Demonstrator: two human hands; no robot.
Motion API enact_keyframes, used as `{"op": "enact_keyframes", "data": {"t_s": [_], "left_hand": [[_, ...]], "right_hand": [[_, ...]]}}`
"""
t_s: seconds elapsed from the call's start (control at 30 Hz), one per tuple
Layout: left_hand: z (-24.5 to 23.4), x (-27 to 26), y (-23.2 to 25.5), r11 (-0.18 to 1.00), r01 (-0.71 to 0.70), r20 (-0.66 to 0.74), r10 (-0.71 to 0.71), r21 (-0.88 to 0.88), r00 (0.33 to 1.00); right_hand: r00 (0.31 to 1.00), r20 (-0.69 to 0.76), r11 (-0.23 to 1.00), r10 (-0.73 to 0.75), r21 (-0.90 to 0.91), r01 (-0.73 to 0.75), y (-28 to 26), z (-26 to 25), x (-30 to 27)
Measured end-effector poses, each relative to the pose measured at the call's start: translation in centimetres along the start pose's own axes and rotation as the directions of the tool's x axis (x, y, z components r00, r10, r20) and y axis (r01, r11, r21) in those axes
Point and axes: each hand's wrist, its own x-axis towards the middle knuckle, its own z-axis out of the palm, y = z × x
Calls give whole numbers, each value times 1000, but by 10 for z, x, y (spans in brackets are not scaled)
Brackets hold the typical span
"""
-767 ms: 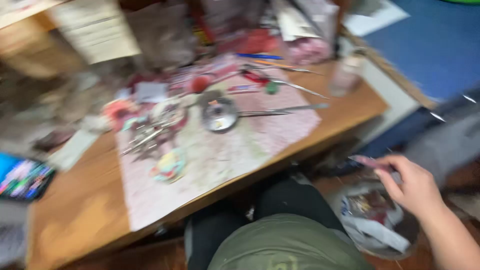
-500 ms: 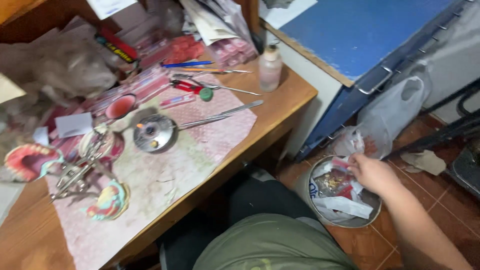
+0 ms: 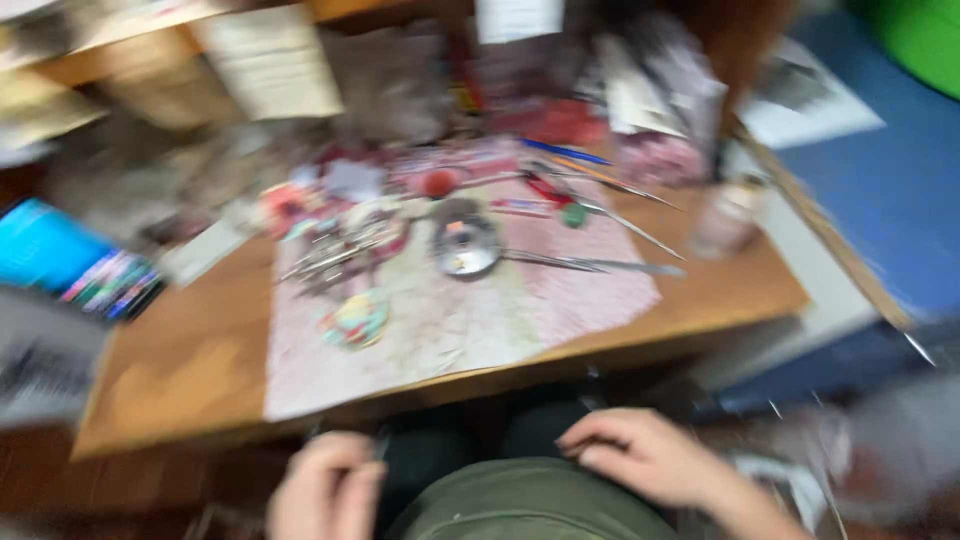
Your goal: The person handles a small pink object and then works on a dental model mounted in a metal articulator. They use a metal tool to apply material to the model's teeth and gums, occasionally heating the tool over a small flame on the table.
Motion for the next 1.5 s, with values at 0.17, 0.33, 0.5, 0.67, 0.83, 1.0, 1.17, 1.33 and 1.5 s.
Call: {"op": "enact_keyframes", "data": {"t_s": [0.17,0.33,0.5,0.67,0.83,1.0,1.17,1.33,1.5], "left_hand": [[-21,7,89,946,-292,234,318,-138,919],[-52,-20,113,977,-215,88,214,2,973],[-56,-56,100,993,-100,-161,109,63,981],[-61,-68,73,981,-164,-294,188,103,937],[-64,-62,31,997,-38,-374,13,-61,927],[-116,-58,18,973,63,-428,-154,-221,890],[-168,-78,-16,994,63,-493,-98,-88,864],[-224,-108,-57,955,291,-478,-277,-47,834],[-280,-157,-88,842,534,-429,-454,80,781]], "right_hand": [[850,291,713,-440,688,135,-96,57,74],[855,325,660,-404,751,27,-140,89,92],[810,405,692,-424,722,1,-127,112,109],[862,394,655,-320,749,-100,-127,138,122],[927,178,640,-330,764,81,-147,166,140],[947,98,665,-304,734,138,-184,212,143],[860,101,750,-500,547,371,-226,263,154],[590,125,578,-798,437,689,-285,325,159],[479,395,606,-784,317,729,-291,385,170]]}}
